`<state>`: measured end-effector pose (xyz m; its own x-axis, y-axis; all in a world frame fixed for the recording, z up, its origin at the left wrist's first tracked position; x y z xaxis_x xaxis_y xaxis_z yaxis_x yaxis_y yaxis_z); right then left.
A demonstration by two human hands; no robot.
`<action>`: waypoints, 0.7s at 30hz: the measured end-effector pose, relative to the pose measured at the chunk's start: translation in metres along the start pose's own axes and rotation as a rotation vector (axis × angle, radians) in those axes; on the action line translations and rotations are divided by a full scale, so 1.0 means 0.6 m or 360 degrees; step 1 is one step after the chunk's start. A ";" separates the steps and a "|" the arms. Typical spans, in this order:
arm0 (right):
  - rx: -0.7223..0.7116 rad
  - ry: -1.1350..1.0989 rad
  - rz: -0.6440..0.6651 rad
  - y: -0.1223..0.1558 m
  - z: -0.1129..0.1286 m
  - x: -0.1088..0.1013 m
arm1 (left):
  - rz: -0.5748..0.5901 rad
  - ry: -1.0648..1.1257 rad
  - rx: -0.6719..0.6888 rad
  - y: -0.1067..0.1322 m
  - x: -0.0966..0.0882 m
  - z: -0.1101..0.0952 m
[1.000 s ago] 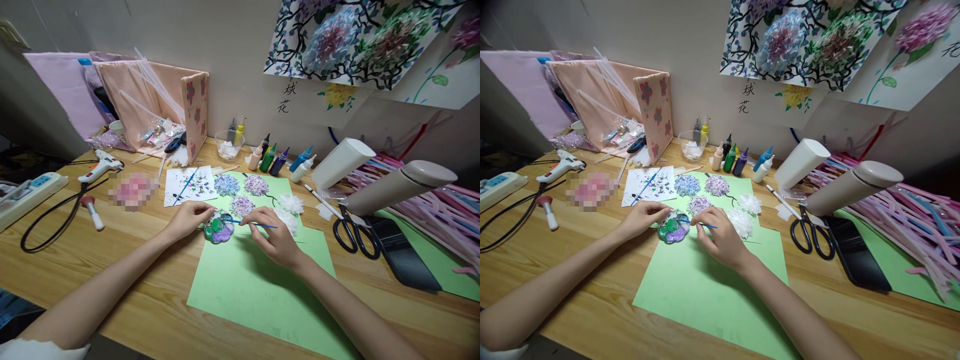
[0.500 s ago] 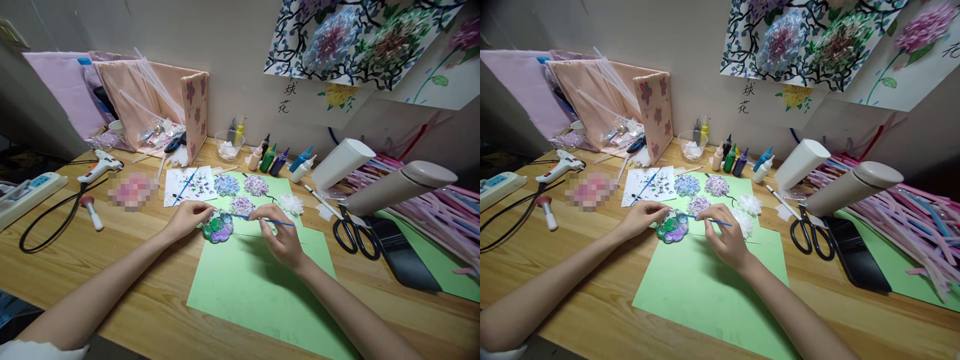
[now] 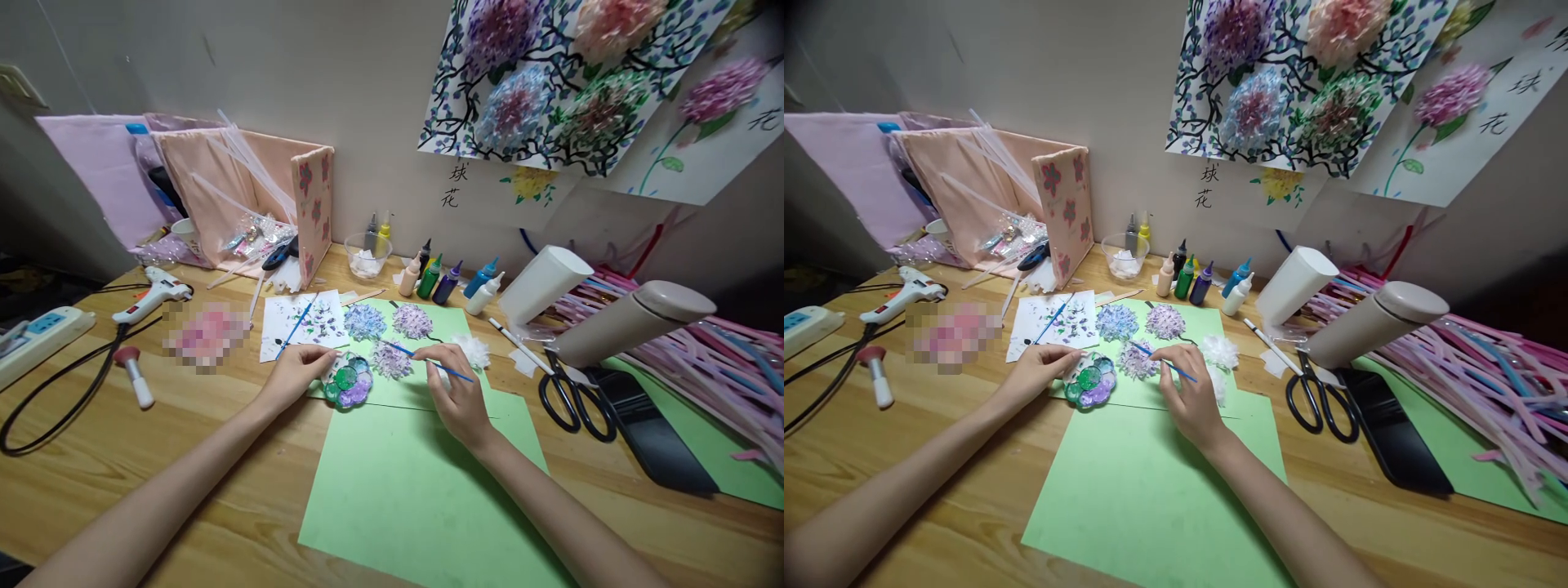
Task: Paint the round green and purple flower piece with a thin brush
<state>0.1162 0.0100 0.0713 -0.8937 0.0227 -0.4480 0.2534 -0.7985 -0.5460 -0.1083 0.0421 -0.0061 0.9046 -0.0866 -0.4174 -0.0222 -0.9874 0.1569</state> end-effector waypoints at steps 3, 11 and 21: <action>-0.0009 -0.0007 0.0063 0.000 -0.001 0.009 | 0.0010 -0.0004 -0.0011 0.000 0.002 0.004; -0.0096 0.0013 -0.0036 0.010 0.008 0.002 | 0.0037 0.0071 0.0031 -0.002 0.002 0.004; -0.0405 0.0176 -0.0143 0.040 0.041 0.002 | -0.0048 0.0001 0.0100 0.001 -0.007 -0.003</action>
<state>0.1120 -0.0242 0.0750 -0.8746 0.1628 -0.4566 0.2725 -0.6140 -0.7408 -0.1114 0.0423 -0.0026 0.9055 -0.0565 -0.4206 -0.0214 -0.9959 0.0877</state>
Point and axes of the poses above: each hand's wrist, its own y-axis away from the middle knuckle, its own x-axis out of the palm, z = x × y, the point moved 10 cm from there along -y, towards the middle knuckle, and after that the axes turned 10 degrees about -y, right-handed, at the moved point
